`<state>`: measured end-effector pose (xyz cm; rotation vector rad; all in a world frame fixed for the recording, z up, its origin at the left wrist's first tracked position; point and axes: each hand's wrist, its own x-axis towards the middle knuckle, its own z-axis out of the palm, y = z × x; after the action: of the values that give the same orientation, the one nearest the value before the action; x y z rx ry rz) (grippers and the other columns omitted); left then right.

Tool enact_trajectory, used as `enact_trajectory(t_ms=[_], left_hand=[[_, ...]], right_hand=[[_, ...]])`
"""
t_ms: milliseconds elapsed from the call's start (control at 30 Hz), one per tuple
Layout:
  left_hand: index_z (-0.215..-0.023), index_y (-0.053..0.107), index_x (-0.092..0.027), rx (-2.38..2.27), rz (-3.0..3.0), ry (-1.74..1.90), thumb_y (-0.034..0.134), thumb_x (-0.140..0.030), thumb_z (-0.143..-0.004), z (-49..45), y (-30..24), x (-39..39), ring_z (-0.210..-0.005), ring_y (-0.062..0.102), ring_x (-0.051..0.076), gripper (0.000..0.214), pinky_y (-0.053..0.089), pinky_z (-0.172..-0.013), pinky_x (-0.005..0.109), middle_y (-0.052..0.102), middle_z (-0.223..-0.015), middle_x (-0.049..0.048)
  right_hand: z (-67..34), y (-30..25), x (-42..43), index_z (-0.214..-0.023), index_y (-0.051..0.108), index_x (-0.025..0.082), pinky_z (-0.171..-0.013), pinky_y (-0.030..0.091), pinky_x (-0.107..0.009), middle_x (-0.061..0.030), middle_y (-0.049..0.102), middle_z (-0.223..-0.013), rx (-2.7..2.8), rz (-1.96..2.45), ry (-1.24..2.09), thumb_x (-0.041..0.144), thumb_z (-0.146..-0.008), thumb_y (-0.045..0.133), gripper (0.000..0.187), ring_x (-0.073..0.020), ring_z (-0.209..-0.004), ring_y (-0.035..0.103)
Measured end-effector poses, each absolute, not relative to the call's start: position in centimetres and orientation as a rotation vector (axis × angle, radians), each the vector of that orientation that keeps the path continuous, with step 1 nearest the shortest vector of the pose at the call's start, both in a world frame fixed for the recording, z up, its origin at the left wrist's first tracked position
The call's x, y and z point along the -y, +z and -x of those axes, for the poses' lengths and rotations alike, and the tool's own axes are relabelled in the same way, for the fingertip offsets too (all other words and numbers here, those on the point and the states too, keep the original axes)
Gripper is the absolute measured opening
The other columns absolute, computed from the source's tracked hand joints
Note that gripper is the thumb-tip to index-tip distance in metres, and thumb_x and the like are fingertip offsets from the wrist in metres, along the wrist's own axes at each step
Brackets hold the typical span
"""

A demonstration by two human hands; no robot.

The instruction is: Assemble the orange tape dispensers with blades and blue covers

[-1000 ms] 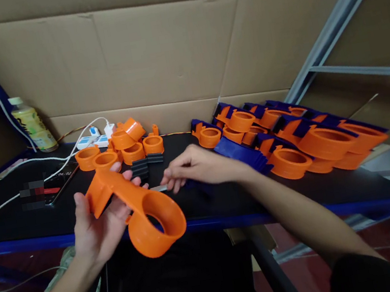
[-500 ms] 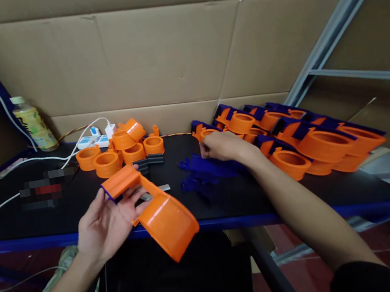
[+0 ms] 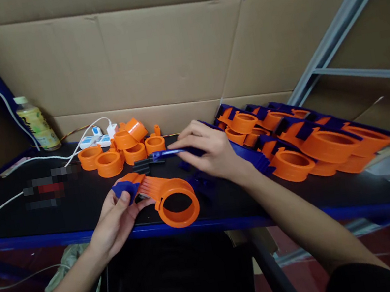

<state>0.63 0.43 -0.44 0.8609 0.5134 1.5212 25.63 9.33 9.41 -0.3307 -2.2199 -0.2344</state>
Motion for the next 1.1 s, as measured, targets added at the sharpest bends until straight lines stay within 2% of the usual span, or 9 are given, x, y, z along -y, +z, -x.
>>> enact_trajectory(t_ms=[300, 567, 667, 900, 1100], left_hand=[[-0.104, 0.066, -0.021, -0.565, -0.949, 1.498, 0.079, -0.028, -0.083, -0.9, -0.2, -0.3, -0.115, 0.061, 0.026, 0.025, 0.055, -0.099, 0.053, 0.067, -0.124, 0.0073], [-0.101, 0.064, -0.021, -0.547, -0.974, 1.476, 0.077, -0.025, -0.085, -1.0, -0.2, -0.3, -0.106, 0.065, 0.023, 0.021, 0.056, -0.098, 0.050, 0.069, -0.104, 0.0037], [-0.103, 0.064, -0.022, -0.560, -0.990, 1.464, 0.076, -0.023, -0.086, -1.0, 0.0, -0.2, -0.104, 0.066, 0.023, 0.021, 0.057, -0.096, 0.051, 0.070, -0.106, 0.0043], [-0.103, 0.063, -0.021, -0.641, -0.988, 1.467, 0.081, -0.018, -0.080, -1.2, 0.4, 0.2, -0.099, 0.069, 0.022, 0.029, 0.060, -0.092, 0.050, 0.071, -0.114, 0.0057], [-0.102, 0.064, -0.022, -0.678, -0.997, 1.499, 0.085, -0.018, -0.074, -1.5, 0.6, 0.4, -0.092, 0.069, 0.019, 0.035, 0.060, -0.092, 0.049, 0.069, -0.109, 0.0025]], right_hand=[[-23.3, 8.3, -6.6, -0.107, 0.070, 0.017, -0.072, 0.053, -0.032, -0.0055, 0.068, -0.089, 2.199, 0.095, -0.435, 0.016, -0.093, 0.064, 0.015, -0.0153, -0.079, 0.062], [-23.4, 8.2, -6.6, -0.107, 0.069, 0.019, -0.072, 0.053, -0.030, -0.0045, 0.069, -0.091, 2.261, 0.083, -0.483, 0.017, -0.096, 0.061, 0.014, -0.0141, -0.081, 0.062], [-23.3, 8.5, -6.3, -0.104, 0.069, 0.018, -0.071, 0.051, -0.028, -0.0045, 0.069, -0.091, 2.307, 0.091, -0.500, 0.015, -0.096, 0.060, 0.013, -0.0133, -0.080, 0.060], [-23.5, 9.0, -5.5, -0.105, 0.069, 0.018, -0.071, 0.049, -0.026, -0.0049, 0.068, -0.095, 2.385, 0.124, -0.507, 0.013, -0.097, 0.056, 0.016, -0.0126, -0.082, 0.059], [-23.7, 9.0, -5.2, -0.104, 0.069, 0.017, -0.069, 0.048, -0.026, -0.0059, 0.066, -0.094, 2.409, 0.200, -0.493, 0.014, -0.099, 0.053, 0.018, -0.0132, -0.082, 0.059]])
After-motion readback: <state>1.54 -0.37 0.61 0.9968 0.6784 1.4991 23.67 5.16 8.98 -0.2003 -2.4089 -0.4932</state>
